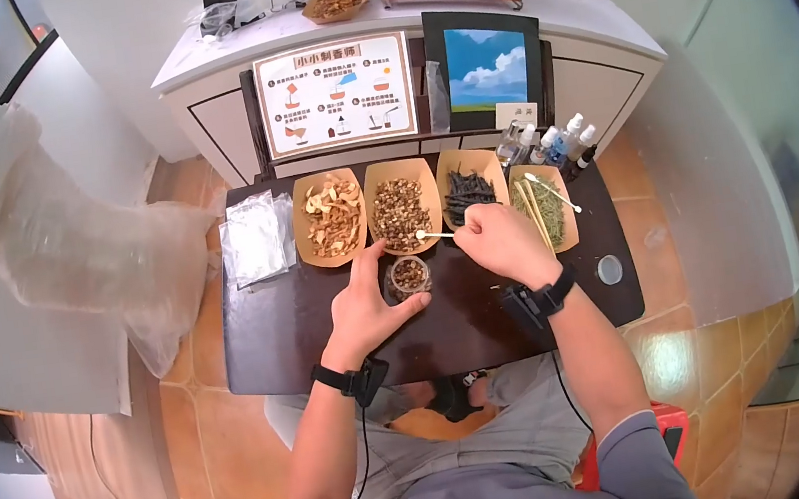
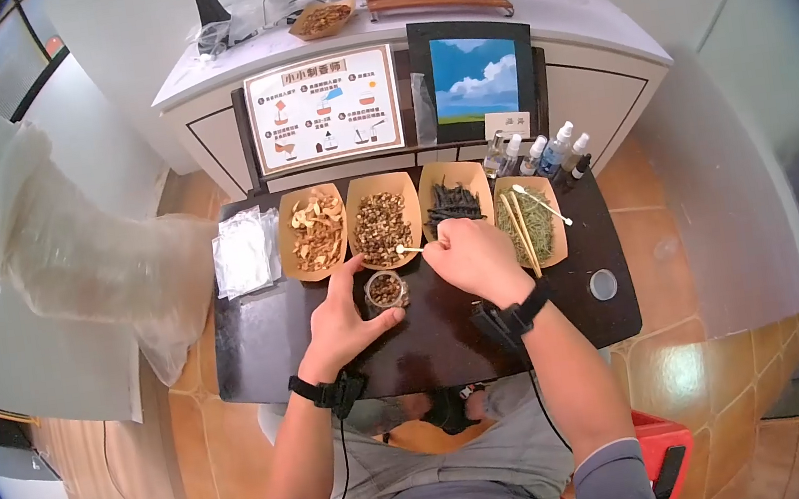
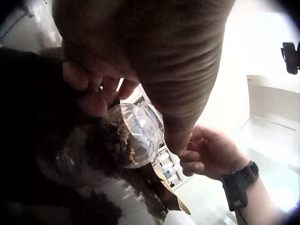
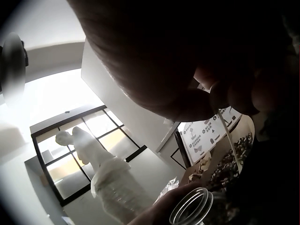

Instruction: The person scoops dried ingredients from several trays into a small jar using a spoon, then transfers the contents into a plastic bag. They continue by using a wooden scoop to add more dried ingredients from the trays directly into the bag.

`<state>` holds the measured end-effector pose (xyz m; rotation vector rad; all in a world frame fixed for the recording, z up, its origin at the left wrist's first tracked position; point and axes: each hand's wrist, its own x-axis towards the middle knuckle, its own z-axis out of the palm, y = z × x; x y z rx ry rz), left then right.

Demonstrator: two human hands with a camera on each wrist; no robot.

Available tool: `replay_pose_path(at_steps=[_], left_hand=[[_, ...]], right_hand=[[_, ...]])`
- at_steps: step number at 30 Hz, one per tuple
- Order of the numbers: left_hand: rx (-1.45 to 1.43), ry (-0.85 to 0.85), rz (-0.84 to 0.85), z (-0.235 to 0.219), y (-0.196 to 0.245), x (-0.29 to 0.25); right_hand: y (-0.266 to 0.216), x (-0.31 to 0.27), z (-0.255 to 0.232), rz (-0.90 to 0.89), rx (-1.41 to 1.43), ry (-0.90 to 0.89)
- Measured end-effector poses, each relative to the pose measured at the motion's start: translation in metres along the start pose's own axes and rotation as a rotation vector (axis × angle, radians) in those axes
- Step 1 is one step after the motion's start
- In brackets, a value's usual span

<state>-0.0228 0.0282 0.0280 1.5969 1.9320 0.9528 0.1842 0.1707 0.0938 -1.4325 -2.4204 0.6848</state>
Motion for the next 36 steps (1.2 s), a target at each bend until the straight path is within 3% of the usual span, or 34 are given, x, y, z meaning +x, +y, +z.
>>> replay_pose_path(at_steps=[4, 12, 17, 19, 23, 27, 29, 36], left_hand=[[0.023, 0.007, 0.024, 0.001, 0.000, -0.001], [0.041, 0.020, 0.009, 0.003, 0.006, -0.002], [0.056, 0.045, 0.024, 0.005, 0.003, -0.003], [0.054, 0.053, 0.024, 0.005, 0.003, -0.006], [0.025, 0.045, -0.031, 0.006, 0.005, -0.004], [0.033, 0.052, -0.039, 0.006, 0.005, -0.004], [0.039, 0.055, -0.031, 0.007, 0.004, -0.004], [0.036, 0.051, -0.019, 0.007, 0.001, -0.005]], right_hand=[[0.004, 0.010, 0.016, 0.063, 0.031, -0.002], [0.005, 0.005, 0.054, 0.069, 0.323, 0.284], [0.003, 0.000, 0.064, 0.057, 0.323, 0.355], [0.004, -0.007, 0.052, -0.030, 0.280, 0.492], [0.006, -0.006, 0.041, -0.164, 0.133, 0.592], [0.010, -0.006, 0.048, -0.143, 0.040, 0.523], [0.006, -0.007, 0.050, 0.016, 0.180, 0.383], [0.014, -0.003, 0.081, 0.248, 0.701, 0.206]])
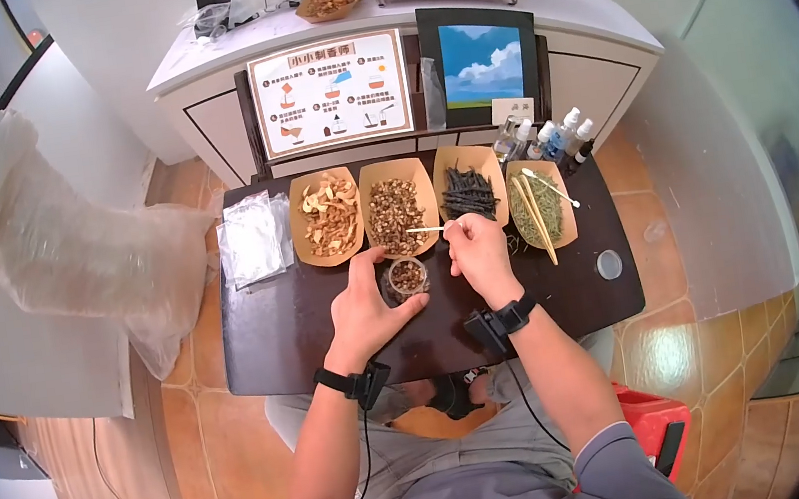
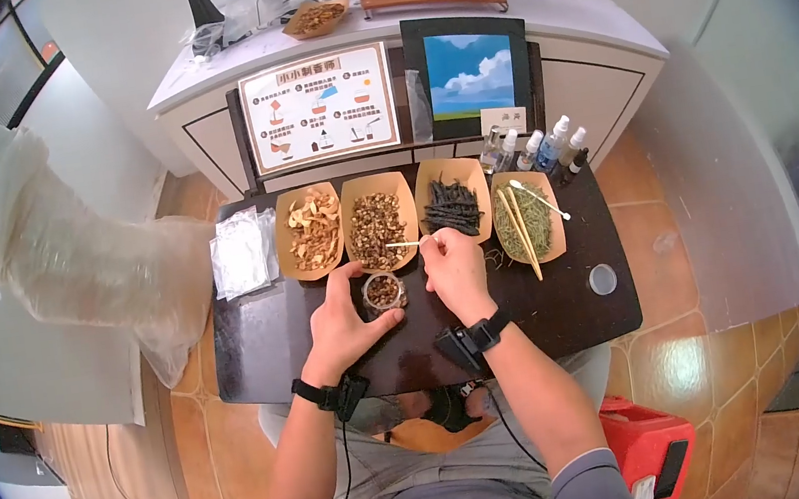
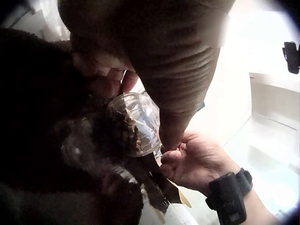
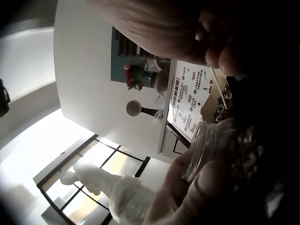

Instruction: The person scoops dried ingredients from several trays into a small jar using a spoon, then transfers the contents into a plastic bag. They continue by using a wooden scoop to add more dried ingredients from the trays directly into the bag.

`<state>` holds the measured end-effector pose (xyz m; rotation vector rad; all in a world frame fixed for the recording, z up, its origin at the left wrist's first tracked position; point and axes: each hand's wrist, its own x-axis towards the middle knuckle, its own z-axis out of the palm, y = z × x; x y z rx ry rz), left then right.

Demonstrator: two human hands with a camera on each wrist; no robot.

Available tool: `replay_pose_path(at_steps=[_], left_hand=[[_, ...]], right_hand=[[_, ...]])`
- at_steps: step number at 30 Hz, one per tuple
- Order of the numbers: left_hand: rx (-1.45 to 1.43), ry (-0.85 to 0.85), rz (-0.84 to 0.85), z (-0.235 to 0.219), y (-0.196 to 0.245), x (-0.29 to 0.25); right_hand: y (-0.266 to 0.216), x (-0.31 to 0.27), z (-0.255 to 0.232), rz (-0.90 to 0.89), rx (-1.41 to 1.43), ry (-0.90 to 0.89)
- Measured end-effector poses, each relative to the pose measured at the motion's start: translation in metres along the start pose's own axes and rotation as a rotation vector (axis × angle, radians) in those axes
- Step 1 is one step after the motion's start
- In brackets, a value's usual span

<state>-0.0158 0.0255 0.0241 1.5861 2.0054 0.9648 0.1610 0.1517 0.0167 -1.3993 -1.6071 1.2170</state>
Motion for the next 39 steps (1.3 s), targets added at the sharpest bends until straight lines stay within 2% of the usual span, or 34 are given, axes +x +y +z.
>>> replay_pose_path(at_steps=[5, 8, 21, 34, 38, 39], left_hand=[[-0.006, 0.008, 0.014, 0.002, -0.002, 0.000], [-0.006, -0.006, 0.013, -0.001, -0.001, -0.001], [-0.002, -0.013, 0.012, 0.003, -0.004, -0.002], [0.014, 0.006, 0.014, 0.000, -0.003, -0.002], [0.016, -0.015, 0.007, 0.001, -0.005, -0.002], [0.018, -0.016, 0.017, 0.001, -0.006, -0.001]], right_hand=[[0.001, -0.005, 0.007, 0.184, 0.333, -0.029], [-0.001, -0.006, 0.006, 0.250, 0.415, -0.030], [0.005, -0.007, -0.005, 0.256, 0.516, -0.025], [-0.018, -0.039, -0.040, 0.096, 0.458, -0.099], [-0.023, -0.058, -0.051, -0.001, 0.330, -0.146], [-0.022, -0.062, -0.052, -0.079, 0.168, -0.134]])
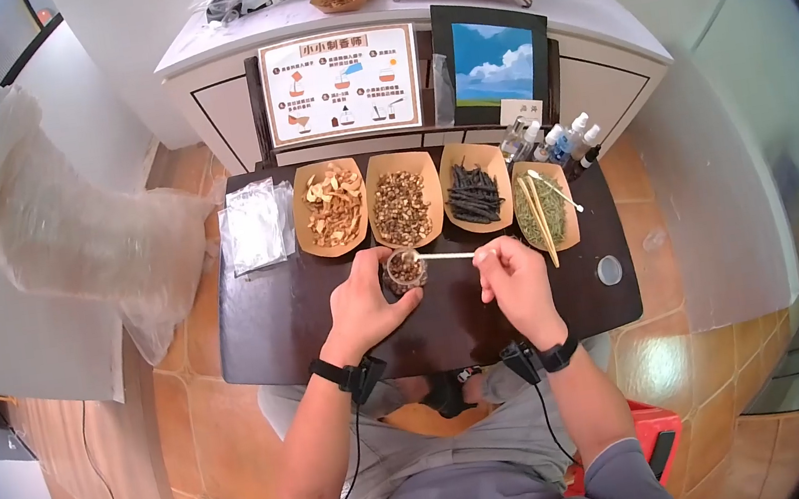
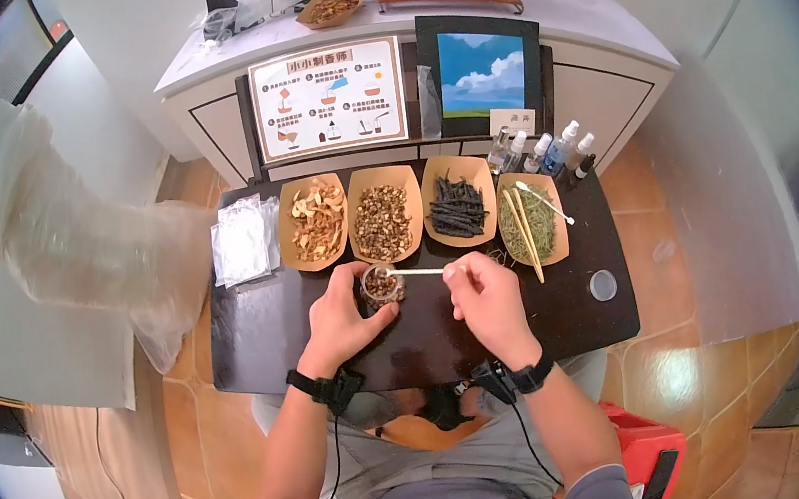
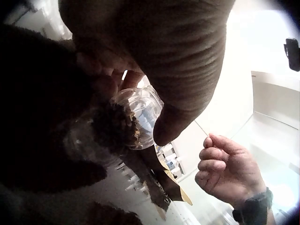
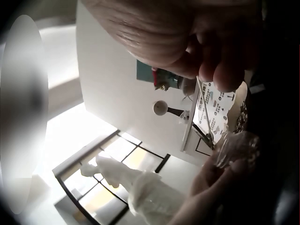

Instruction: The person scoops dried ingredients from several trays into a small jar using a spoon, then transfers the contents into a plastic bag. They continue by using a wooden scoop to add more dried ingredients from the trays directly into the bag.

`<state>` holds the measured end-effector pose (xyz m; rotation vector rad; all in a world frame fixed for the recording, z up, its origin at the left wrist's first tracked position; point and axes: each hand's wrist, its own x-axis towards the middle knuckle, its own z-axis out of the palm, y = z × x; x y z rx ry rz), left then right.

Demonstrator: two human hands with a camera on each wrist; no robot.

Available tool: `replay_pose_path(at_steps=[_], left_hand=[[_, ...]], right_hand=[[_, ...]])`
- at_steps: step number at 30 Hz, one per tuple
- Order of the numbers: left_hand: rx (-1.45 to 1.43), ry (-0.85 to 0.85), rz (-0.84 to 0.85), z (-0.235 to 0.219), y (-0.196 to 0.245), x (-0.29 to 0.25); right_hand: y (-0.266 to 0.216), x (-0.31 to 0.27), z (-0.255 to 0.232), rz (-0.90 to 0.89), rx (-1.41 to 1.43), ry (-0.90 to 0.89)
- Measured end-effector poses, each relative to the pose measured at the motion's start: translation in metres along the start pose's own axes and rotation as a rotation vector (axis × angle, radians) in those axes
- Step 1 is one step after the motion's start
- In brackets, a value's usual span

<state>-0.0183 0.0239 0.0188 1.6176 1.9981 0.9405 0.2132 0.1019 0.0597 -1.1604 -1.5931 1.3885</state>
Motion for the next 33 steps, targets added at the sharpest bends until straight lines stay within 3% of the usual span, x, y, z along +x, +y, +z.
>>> replay_pose_path(at_steps=[2, 3, 5, 10, 21, 25, 27, 33], left_hand=[[-0.003, -0.005, -0.006, -0.001, 0.001, 0.000], [-0.002, -0.012, -0.009, -0.002, 0.002, 0.000], [-0.003, -0.012, -0.010, -0.001, 0.001, 0.000], [0.005, -0.023, -0.019, 0.001, 0.001, 0.000], [0.009, -0.014, -0.073, 0.003, -0.001, 0.000], [-0.005, 0.008, -0.055, 0.005, -0.006, -0.001], [-0.004, 0.009, -0.029, 0.006, -0.008, -0.001], [0.005, 0.000, -0.028, 0.004, -0.005, -0.001]], right_hand=[[-0.006, -0.006, 0.002, -0.236, -0.394, 0.042], [-0.011, -0.007, 0.003, -0.237, -0.395, 0.042], [-0.020, -0.007, 0.003, -0.561, -0.518, 0.069], [-0.012, 0.016, 0.004, -0.404, -0.479, 0.266], [0.018, 0.057, 0.023, -0.344, -0.617, 0.424], [0.026, 0.066, 0.029, -0.299, -0.623, 0.383], [0.027, 0.067, 0.030, -0.054, -0.344, 0.215], [0.028, 0.065, 0.041, 0.168, 0.055, 0.101]])
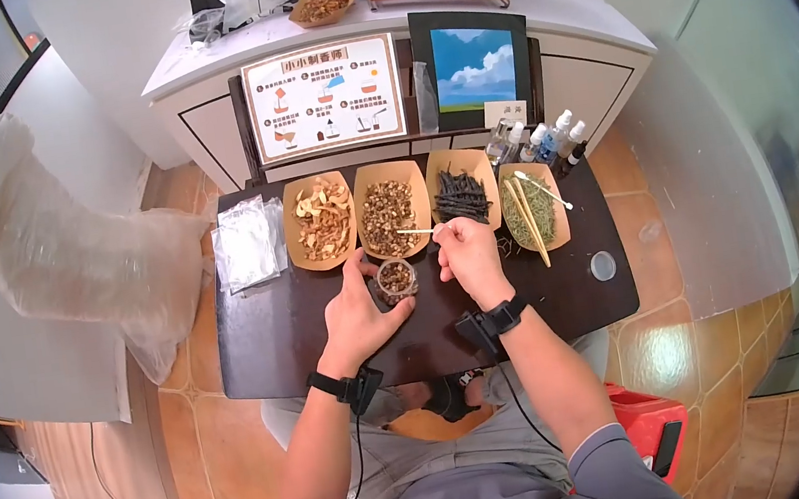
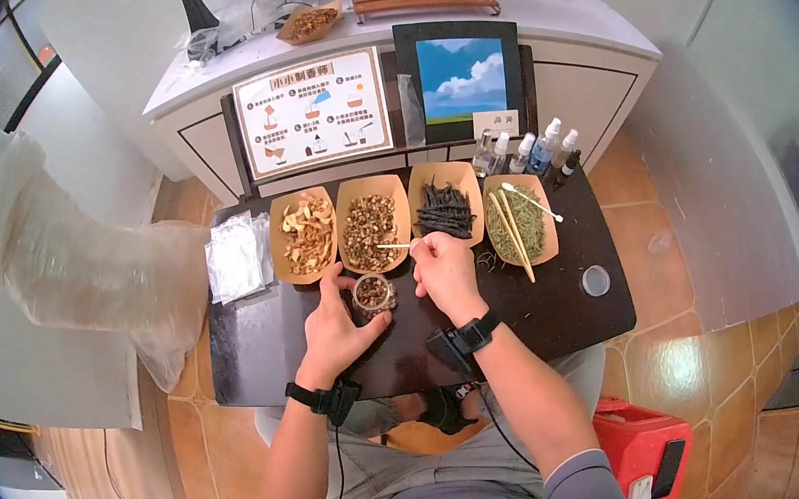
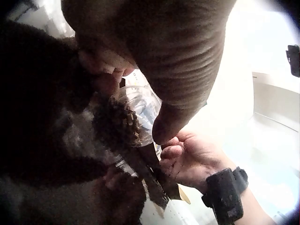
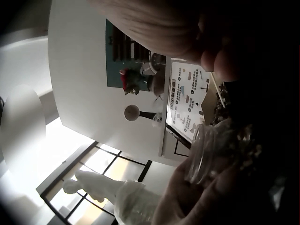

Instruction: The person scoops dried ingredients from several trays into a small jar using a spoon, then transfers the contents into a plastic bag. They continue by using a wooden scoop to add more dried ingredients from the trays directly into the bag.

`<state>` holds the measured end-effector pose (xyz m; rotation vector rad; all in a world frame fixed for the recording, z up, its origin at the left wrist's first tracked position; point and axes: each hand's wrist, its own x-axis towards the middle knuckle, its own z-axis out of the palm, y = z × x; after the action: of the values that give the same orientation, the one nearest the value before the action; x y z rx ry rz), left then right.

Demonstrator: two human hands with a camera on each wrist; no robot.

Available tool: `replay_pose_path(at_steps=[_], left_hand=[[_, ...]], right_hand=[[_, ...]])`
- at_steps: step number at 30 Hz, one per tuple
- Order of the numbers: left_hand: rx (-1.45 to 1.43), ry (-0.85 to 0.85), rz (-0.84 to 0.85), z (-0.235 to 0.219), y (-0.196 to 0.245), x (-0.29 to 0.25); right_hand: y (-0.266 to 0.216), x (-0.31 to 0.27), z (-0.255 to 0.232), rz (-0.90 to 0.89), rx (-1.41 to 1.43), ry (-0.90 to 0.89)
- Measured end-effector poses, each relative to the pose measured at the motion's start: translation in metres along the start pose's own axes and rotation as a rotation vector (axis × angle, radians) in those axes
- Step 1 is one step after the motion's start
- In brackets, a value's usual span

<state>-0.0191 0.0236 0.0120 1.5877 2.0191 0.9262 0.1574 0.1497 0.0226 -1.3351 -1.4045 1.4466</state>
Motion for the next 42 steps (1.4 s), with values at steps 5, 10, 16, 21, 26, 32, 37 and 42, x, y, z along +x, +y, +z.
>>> replay_pose_path(at_steps=[5, 10, 16, 21, 26, 32, 37, 42], left_hand=[[0.000, 0.003, -0.007, 0.001, 0.002, 0.000], [-0.008, -0.003, -0.032, 0.000, 0.004, 0.001], [-0.006, -0.007, -0.028, -0.002, 0.005, 0.001], [0.014, -0.001, -0.024, -0.001, 0.005, 0.001], [0.021, -0.011, -0.033, -0.004, 0.008, 0.001], [0.023, -0.027, -0.044, -0.005, 0.010, 0.001], [0.005, -0.057, -0.053, -0.006, 0.011, 0.002], [0.006, 0.004, -0.016, -0.003, 0.008, 0.000]], right_hand=[[0.002, -0.001, 0.002, 0.102, 0.178, -0.021], [0.006, -0.003, -0.004, 0.168, 0.270, -0.016], [0.004, -0.007, -0.011, 0.158, 0.312, -0.019], [-0.005, -0.013, -0.020, 0.119, 0.293, -0.021], [-0.017, -0.031, -0.033, 0.060, 0.258, -0.054], [-0.025, -0.064, -0.040, -0.080, 0.038, -0.093], [-0.032, -0.081, -0.039, -0.669, -0.540, 0.033], [-0.038, -0.061, -0.038, -0.627, -0.412, 0.137]])
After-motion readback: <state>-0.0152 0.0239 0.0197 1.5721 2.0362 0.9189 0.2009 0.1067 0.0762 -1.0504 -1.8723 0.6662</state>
